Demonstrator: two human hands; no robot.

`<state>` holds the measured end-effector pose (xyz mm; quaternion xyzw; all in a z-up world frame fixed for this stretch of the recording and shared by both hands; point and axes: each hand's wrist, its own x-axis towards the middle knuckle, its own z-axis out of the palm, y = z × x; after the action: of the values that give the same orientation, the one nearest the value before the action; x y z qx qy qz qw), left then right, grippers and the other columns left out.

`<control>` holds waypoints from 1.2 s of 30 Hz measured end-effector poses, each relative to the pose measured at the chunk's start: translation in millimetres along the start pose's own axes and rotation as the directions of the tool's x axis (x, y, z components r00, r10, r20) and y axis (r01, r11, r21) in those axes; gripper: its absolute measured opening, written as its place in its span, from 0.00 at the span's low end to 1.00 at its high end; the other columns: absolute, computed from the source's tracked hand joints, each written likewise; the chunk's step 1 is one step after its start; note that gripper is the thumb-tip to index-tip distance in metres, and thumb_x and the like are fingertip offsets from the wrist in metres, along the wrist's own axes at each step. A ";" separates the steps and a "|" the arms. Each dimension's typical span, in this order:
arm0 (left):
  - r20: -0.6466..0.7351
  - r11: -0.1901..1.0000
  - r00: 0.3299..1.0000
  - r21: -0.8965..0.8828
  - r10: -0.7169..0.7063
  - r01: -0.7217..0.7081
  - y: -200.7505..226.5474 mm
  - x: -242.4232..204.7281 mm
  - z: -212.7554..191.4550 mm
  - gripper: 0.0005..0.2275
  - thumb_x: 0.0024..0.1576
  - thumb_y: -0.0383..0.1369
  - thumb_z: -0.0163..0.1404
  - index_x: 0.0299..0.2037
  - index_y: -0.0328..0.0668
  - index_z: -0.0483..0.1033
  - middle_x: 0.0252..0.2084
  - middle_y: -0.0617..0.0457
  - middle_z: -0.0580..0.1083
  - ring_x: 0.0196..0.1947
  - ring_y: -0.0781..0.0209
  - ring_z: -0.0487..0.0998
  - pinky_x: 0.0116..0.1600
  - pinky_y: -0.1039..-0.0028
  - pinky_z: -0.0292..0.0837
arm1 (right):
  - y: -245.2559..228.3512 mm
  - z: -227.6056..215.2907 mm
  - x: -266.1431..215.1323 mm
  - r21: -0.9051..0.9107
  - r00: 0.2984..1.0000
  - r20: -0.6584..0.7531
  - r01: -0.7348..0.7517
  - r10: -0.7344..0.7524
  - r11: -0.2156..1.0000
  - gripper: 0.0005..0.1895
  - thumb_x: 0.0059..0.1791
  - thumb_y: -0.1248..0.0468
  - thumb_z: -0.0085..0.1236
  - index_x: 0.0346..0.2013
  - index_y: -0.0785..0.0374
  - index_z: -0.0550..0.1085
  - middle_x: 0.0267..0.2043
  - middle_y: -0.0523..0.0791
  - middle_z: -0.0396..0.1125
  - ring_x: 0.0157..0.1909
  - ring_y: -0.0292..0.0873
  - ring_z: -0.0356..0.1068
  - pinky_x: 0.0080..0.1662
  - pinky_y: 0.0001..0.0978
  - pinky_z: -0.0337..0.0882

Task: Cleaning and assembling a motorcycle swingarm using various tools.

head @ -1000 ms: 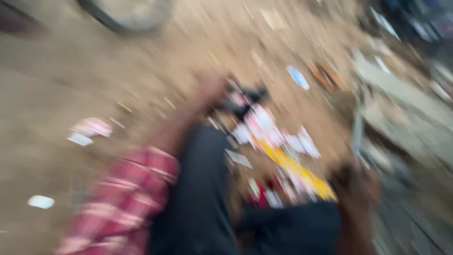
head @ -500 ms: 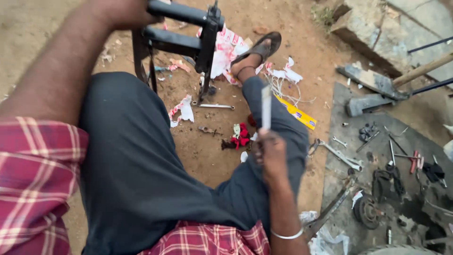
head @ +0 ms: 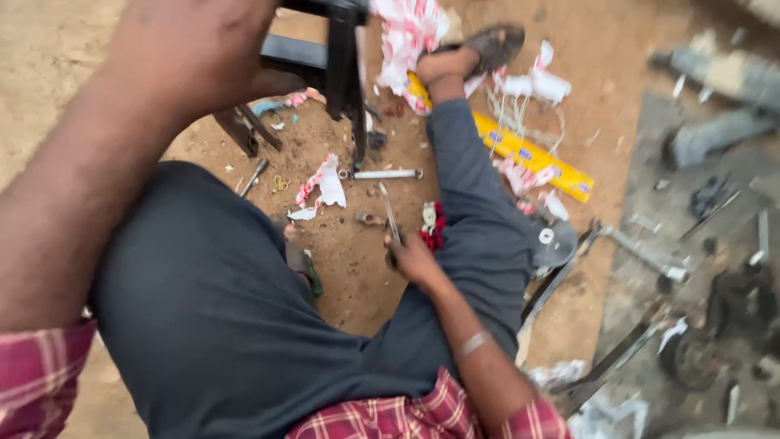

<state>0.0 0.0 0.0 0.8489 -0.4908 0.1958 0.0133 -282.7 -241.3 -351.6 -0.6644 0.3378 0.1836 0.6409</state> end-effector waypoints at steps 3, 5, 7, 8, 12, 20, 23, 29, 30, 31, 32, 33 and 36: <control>-0.079 0.988 0.988 -0.078 0.130 -0.136 14.7 10.4 1.7 0.28 0.48 0.51 0.67 0.48 0.38 0.77 0.40 0.47 0.77 0.37 0.47 0.80 0.37 0.60 0.76 | 0.8 -1.7 39.1 -0.563 0.927 -0.058 0.277 -0.372 0.779 0.16 0.56 0.54 0.54 0.41 0.66 0.74 0.31 0.53 0.72 0.33 0.53 0.73 0.37 0.48 0.71; -0.002 1.000 1.000 -0.005 0.026 -0.026 19.0 19.8 3.8 0.31 0.43 0.53 0.69 0.49 0.41 0.77 0.41 0.46 0.77 0.36 0.46 0.80 0.32 0.61 0.74 | -89.5 19.9 3.9 -0.852 0.605 -0.205 0.277 -0.770 0.444 0.27 0.40 0.59 0.62 0.50 0.70 0.73 0.43 0.62 0.71 0.44 0.68 0.70 0.41 0.61 0.68; -0.012 0.991 0.996 -0.099 0.085 -0.085 15.0 15.9 16.2 0.33 0.43 0.47 0.71 0.53 0.37 0.72 0.44 0.42 0.76 0.39 0.44 0.80 0.37 0.59 0.75 | -116.5 37.6 11.1 -0.655 0.587 -0.284 0.459 -0.758 0.601 0.22 0.45 0.62 0.60 0.51 0.70 0.73 0.45 0.59 0.71 0.46 0.62 0.72 0.44 0.53 0.71; -0.046 0.976 0.994 -0.189 0.103 -0.109 12.5 12.3 21.8 0.36 0.42 0.41 0.74 0.57 0.33 0.68 0.47 0.39 0.75 0.42 0.42 0.80 0.43 0.57 0.77 | -130.4 44.7 14.8 -0.425 0.564 -0.345 0.619 -0.751 0.660 0.17 0.50 0.66 0.58 0.51 0.70 0.73 0.47 0.55 0.72 0.47 0.55 0.73 0.47 0.46 0.74; 0.068 0.709 0.985 -0.702 0.156 -0.064 17.8 6.9 27.9 0.43 0.58 0.24 0.67 0.75 0.28 0.43 0.65 0.34 0.70 0.63 0.48 0.78 0.62 0.68 0.75 | -167.7 97.3 26.0 0.436 0.893 -0.163 0.446 -0.418 0.782 0.08 0.54 0.68 0.57 0.46 0.70 0.77 0.36 0.49 0.75 0.34 0.40 0.73 0.35 0.31 0.71; 0.077 0.984 0.996 -0.177 0.049 -0.035 39.3 -17.0 3.3 0.51 0.46 0.32 0.72 0.72 0.25 0.44 0.59 0.25 0.69 0.59 0.35 0.77 0.62 0.61 0.75 | -158.0 122.7 18.1 0.932 0.913 -0.012 0.159 -0.409 0.327 0.10 0.53 0.71 0.62 0.48 0.71 0.74 0.37 0.45 0.72 0.35 0.37 0.72 0.35 0.29 0.70; 0.091 0.962 0.995 -0.271 0.048 -0.021 30.8 -30.2 11.8 0.50 0.51 0.30 0.72 0.75 0.24 0.43 0.61 0.33 0.69 0.58 0.44 0.77 0.63 0.66 0.73 | -169.8 121.2 3.7 0.878 0.944 -0.132 0.254 -0.304 0.406 0.12 0.50 0.73 0.61 0.48 0.69 0.73 0.37 0.46 0.73 0.33 0.36 0.72 0.34 0.27 0.73; 0.101 0.954 0.995 -0.296 -0.018 0.048 33.7 6.2 3.9 0.52 0.49 0.28 0.76 0.75 0.27 0.45 0.67 0.31 0.62 0.65 0.43 0.72 0.66 0.62 0.74 | -185.4 115.5 -11.7 0.561 0.807 -0.376 0.590 -0.457 0.581 0.23 0.47 0.72 0.62 0.56 0.65 0.69 0.43 0.38 0.71 0.33 0.25 0.65 0.35 0.19 0.71; 0.096 0.954 0.995 -0.297 -0.017 0.045 34.5 7.4 2.5 0.52 0.49 0.28 0.76 0.75 0.27 0.45 0.67 0.31 0.62 0.65 0.43 0.72 0.66 0.62 0.74 | -184.4 116.9 -9.1 0.558 0.804 -0.378 0.594 -0.459 0.580 0.23 0.47 0.72 0.62 0.56 0.65 0.69 0.43 0.38 0.71 0.33 0.25 0.65 0.35 0.19 0.71; 0.100 0.959 0.995 -0.281 -0.019 0.046 35.7 9.0 1.0 0.50 0.50 0.28 0.75 0.74 0.28 0.45 0.68 0.32 0.62 0.64 0.44 0.72 0.64 0.64 0.75 | -183.3 117.6 -6.5 0.498 0.782 -0.396 0.624 -0.482 0.603 0.21 0.48 0.73 0.63 0.55 0.66 0.71 0.43 0.39 0.71 0.33 0.26 0.64 0.34 0.19 0.69; 0.097 0.964 0.995 -0.263 -0.015 0.040 35.6 12.5 0.0 0.48 0.51 0.28 0.74 0.74 0.30 0.46 0.68 0.33 0.62 0.64 0.45 0.72 0.63 0.66 0.76 | -184.5 118.1 -1.4 0.434 0.753 -0.418 0.657 -0.509 0.616 0.19 0.49 0.73 0.64 0.53 0.67 0.73 0.43 0.39 0.70 0.32 0.26 0.63 0.33 0.19 0.67; 0.086 0.965 0.996 -0.260 -0.009 0.031 35.0 13.4 -0.3 0.48 0.51 0.28 0.74 0.74 0.30 0.46 0.68 0.33 0.62 0.64 0.45 0.72 0.63 0.66 0.76 | -176.2 120.7 7.7 0.429 0.744 -0.426 0.667 -0.515 0.609 0.19 0.49 0.73 0.64 0.53 0.67 0.73 0.43 0.39 0.70 0.32 0.26 0.63 0.33 0.19 0.67; 0.141 0.984 0.989 -0.168 -0.034 0.058 34.0 14.5 1.4 0.48 0.53 0.32 0.75 0.74 0.31 0.47 0.60 0.37 0.65 0.58 0.48 0.72 0.57 0.64 0.74 | -162.2 128.9 28.9 0.507 0.799 -0.378 0.601 -0.468 0.618 0.14 0.51 0.74 0.67 0.51 0.69 0.75 0.33 0.39 0.65 0.33 0.28 0.61 0.34 0.22 0.64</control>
<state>-21.7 -30.0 -2.0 0.8672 -0.4857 0.0935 0.0573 -127.0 -129.8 -267.4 -0.5095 0.2287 -0.2052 0.8038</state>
